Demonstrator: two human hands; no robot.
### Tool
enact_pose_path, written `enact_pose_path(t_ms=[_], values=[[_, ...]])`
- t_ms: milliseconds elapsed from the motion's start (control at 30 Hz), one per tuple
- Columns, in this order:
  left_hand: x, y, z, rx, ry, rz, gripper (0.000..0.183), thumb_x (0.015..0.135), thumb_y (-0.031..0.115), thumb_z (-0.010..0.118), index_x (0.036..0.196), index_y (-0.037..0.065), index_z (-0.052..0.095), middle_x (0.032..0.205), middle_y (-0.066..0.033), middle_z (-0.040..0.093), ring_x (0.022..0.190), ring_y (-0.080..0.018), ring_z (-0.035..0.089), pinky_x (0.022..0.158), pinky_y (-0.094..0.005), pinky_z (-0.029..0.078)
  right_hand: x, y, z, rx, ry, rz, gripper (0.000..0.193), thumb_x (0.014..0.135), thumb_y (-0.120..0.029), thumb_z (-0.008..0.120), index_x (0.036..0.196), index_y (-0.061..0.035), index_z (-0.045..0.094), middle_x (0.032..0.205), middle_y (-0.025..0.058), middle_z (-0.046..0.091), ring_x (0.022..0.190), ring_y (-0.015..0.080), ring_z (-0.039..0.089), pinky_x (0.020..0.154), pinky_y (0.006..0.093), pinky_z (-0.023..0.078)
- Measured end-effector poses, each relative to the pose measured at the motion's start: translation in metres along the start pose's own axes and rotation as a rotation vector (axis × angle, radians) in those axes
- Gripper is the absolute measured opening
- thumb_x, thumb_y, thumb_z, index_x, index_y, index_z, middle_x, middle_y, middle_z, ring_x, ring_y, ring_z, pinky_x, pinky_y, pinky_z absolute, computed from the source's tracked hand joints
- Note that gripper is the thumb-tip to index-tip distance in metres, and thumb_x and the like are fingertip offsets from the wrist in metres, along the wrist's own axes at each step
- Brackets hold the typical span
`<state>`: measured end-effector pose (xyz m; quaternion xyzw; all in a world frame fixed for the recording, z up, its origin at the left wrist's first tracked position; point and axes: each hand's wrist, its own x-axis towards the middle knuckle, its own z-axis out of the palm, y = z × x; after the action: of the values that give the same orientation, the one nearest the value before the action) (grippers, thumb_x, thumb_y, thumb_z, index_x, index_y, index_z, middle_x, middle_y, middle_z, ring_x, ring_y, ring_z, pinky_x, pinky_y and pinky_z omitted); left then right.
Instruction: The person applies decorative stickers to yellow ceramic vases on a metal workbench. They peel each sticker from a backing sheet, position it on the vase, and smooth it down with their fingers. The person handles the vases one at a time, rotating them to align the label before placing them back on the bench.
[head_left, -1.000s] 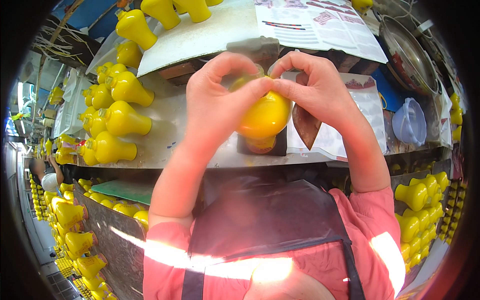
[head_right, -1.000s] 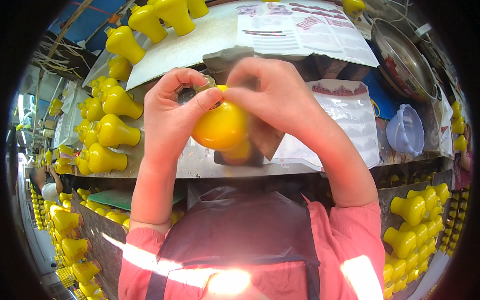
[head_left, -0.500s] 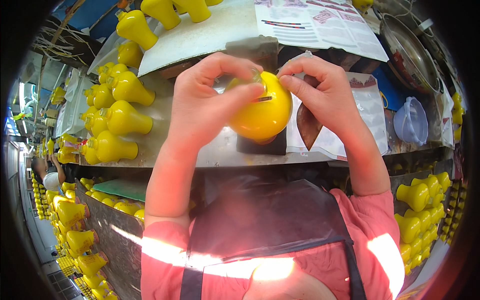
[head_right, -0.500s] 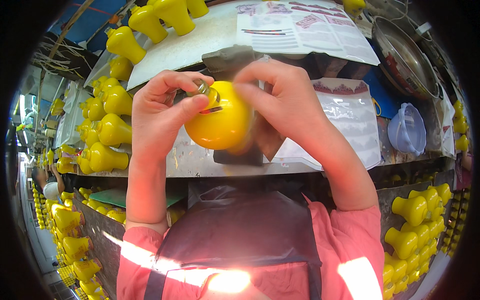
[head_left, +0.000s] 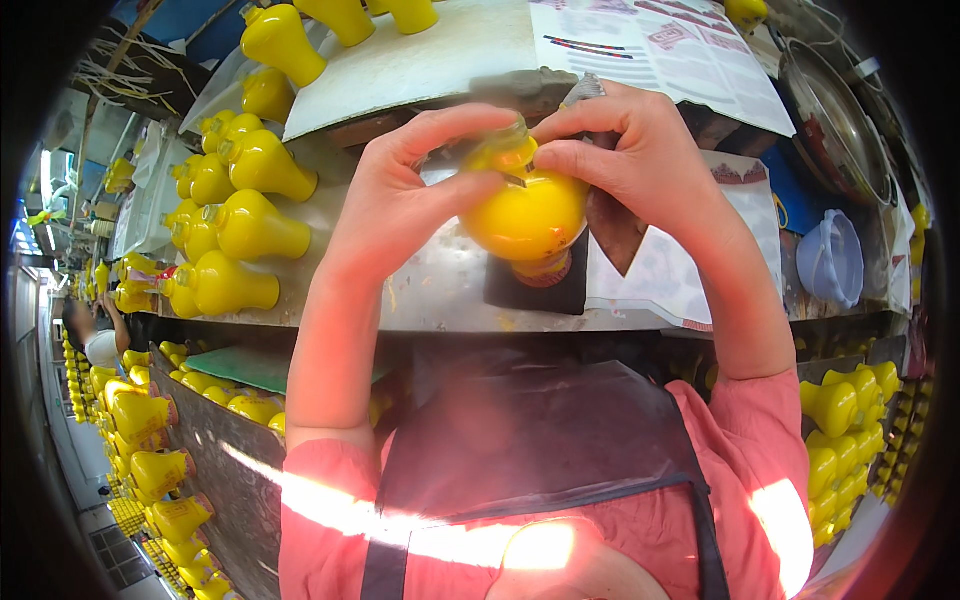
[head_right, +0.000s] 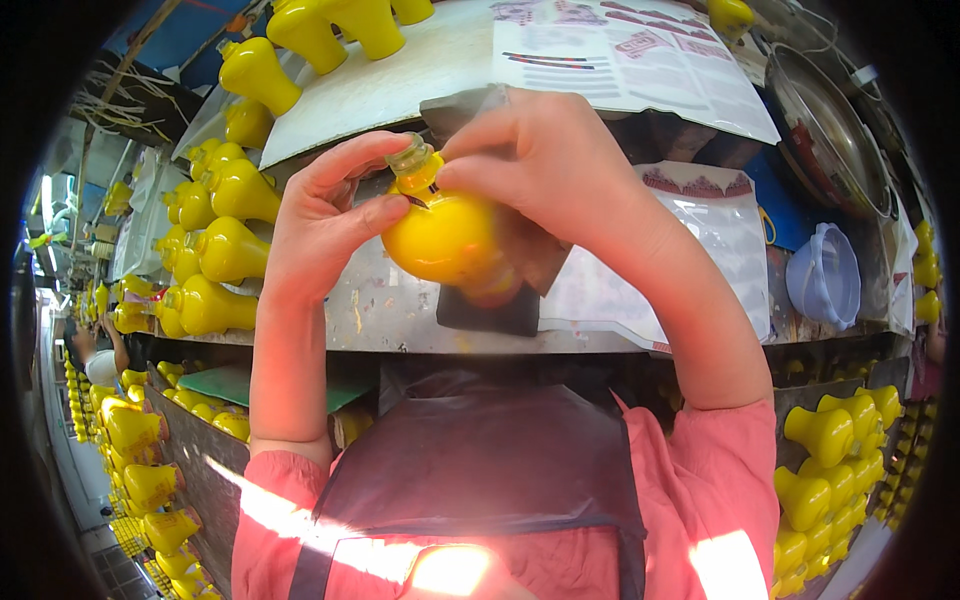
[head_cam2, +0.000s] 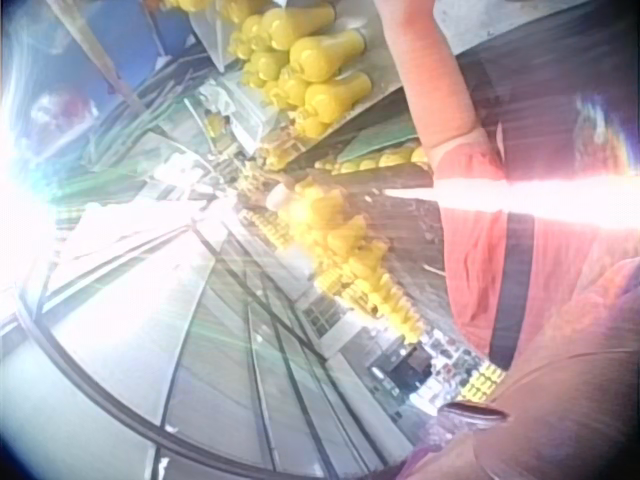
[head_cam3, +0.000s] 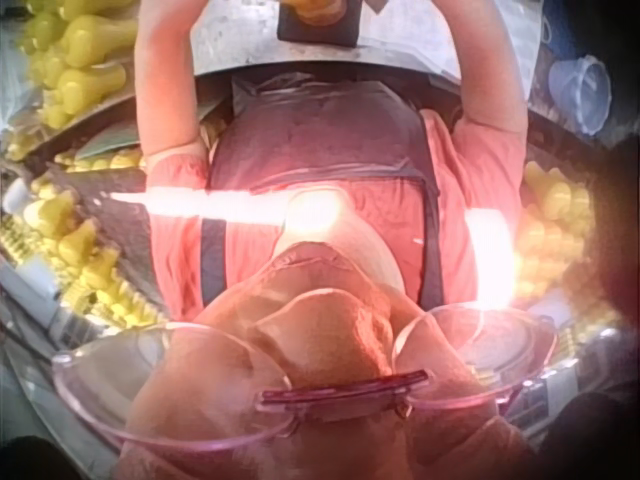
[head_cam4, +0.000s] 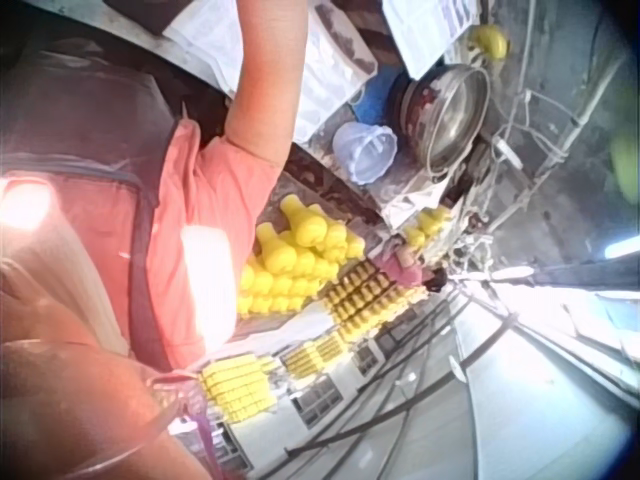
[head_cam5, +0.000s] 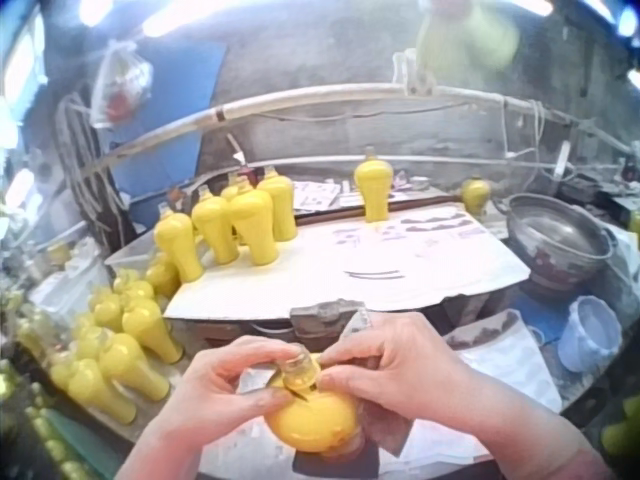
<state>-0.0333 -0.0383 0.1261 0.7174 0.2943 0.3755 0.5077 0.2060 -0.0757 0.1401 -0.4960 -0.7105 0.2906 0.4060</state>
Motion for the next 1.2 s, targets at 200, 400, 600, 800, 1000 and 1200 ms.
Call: enact_pose_path(t_ms=[200,400,600,800,1000,1200], values=[[0.004,-0.001,0.003,-0.047,0.024,0.011,0.04,0.084,-0.003,0.075,0.123,0.001,0.073,0.123,-0.0052,0.073,0.115,-0.0128,0.065,0.103,-0.0293,0.05,0.008,-0.023,-0.013,-0.035,-0.152,0.188,0.03,0.081,-0.021,0.075,0.096,0.0048,0.076,0.073,0.0151,0.071,0.065,0.0173,0.07,0.066,0.032,0.056],[0.004,-0.003,0.004,-0.015,0.043,0.026,0.038,0.084,-0.002,0.076,0.122,0.001,0.073,0.124,-0.0042,0.074,0.116,-0.0114,0.065,0.105,-0.0295,0.049,0.01,-0.024,-0.011,-0.031,-0.181,0.294,0.034,0.083,-0.023,0.075,0.104,0.0038,0.076,0.073,0.0122,0.072,0.065,0.0162,0.07,0.065,0.0317,0.057],[0.007,-0.008,0.006,0.141,0.104,0.109,0.04,0.083,0.004,0.079,0.122,0.007,0.074,0.116,-0.0063,0.075,0.112,-0.0168,0.068,0.102,-0.0318,0.05,0.008,0.001,-0.006,0.117,-0.112,0.178,0.02,0.092,-0.013,0.072,0.107,0.0004,0.078,0.089,0.0038,0.072,0.079,0.0082,0.065,0.072,0.0253,0.052],[0.008,-0.011,0.016,0.284,0.21,0.2,0.036,0.08,0.012,0.081,0.116,0.009,0.075,0.11,-0.0079,0.076,0.104,-0.0236,0.07,0.095,-0.0349,0.052,0.003,0.011,-0.002,0.081,-0.051,0.116,0.021,0.091,-0.015,0.073,0.105,0.0006,0.078,0.086,0.0059,0.072,0.075,0.0102,0.066,0.069,0.0262,0.053],[0.008,-0.007,0.031,0.365,0.309,0.201,0.031,0.079,0.014,0.081,0.109,0.009,0.074,0.103,-0.0071,0.076,0.097,-0.0256,0.07,0.091,-0.0371,0.053,0.002,0.01,0.0,0.102,-0.019,0.12,0.022,0.091,-0.016,0.072,0.103,0.002,0.077,0.083,0.0088,0.073,0.071,0.0131,0.068,0.066,0.0281,0.054],[0.009,-0.006,0.041,0.453,0.334,0.201,0.032,0.08,0.016,0.079,0.111,0.01,0.072,0.105,-0.0066,0.074,0.1,-0.028,0.069,0.091,-0.038,0.051,0.002,0.014,-0.002,0.069,-0.016,0.067,0.019,0.093,-0.014,0.071,0.104,-0.0001,0.078,0.085,0.0046,0.072,0.075,0.0087,0.063,0.07,0.0246,0.05]])
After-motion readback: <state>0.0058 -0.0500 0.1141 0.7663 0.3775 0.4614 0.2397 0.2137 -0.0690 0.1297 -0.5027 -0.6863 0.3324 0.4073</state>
